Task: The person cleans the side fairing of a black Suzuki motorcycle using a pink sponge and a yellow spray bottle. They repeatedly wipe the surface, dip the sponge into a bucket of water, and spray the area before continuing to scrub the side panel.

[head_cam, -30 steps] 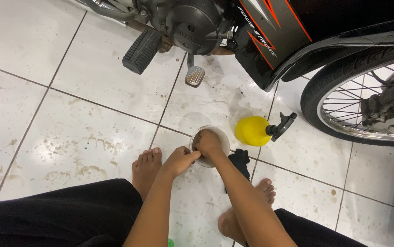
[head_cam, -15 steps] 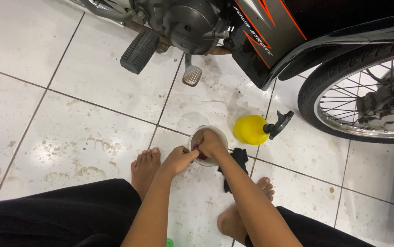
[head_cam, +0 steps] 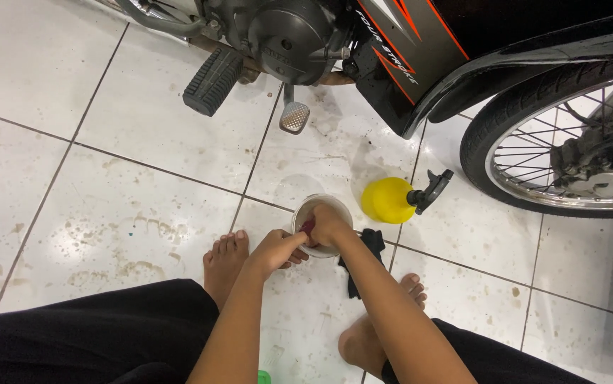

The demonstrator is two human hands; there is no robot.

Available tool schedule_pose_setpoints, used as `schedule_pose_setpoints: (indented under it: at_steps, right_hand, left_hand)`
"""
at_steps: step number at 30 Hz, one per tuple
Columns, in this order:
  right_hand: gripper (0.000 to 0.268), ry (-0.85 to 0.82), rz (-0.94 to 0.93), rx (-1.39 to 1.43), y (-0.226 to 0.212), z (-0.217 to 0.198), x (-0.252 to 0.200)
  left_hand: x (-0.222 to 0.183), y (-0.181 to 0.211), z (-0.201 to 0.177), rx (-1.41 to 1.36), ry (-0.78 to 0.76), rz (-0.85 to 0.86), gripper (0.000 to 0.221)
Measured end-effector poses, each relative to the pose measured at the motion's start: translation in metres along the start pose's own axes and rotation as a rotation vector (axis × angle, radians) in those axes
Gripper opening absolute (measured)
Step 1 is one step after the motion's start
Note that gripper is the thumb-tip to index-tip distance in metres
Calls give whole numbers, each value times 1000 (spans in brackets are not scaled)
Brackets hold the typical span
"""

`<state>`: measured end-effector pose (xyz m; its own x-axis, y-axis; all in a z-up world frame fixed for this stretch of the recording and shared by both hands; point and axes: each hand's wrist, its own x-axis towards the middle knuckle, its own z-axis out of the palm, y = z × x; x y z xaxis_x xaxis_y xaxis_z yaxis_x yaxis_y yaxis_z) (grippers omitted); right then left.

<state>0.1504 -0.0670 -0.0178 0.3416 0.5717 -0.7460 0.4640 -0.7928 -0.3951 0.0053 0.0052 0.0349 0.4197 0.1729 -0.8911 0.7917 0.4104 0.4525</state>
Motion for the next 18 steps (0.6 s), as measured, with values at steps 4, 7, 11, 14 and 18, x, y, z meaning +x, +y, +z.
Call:
schedule_pose_setpoints:
  at_steps: [4,7,11,14,18]
  right_hand:
    - [44,13,-17,-46,0,6,1]
    - [41,106,-69,-117,18,29,29]
    - [29,127,-70,-141,14,30,28]
    - [28,87,-59,-134,12,28,28]
    - [38,-25,-70,-137,7,21,23]
  left_hand:
    - [8,-7,-1,12,29,9,92]
    - [11,-9,-1,13,37,11,89]
    - [4,-5,-1,15,52,4,86]
    - [7,-7,-1,15,54,3,85]
    - [15,-12,-1,15,60,3,87]
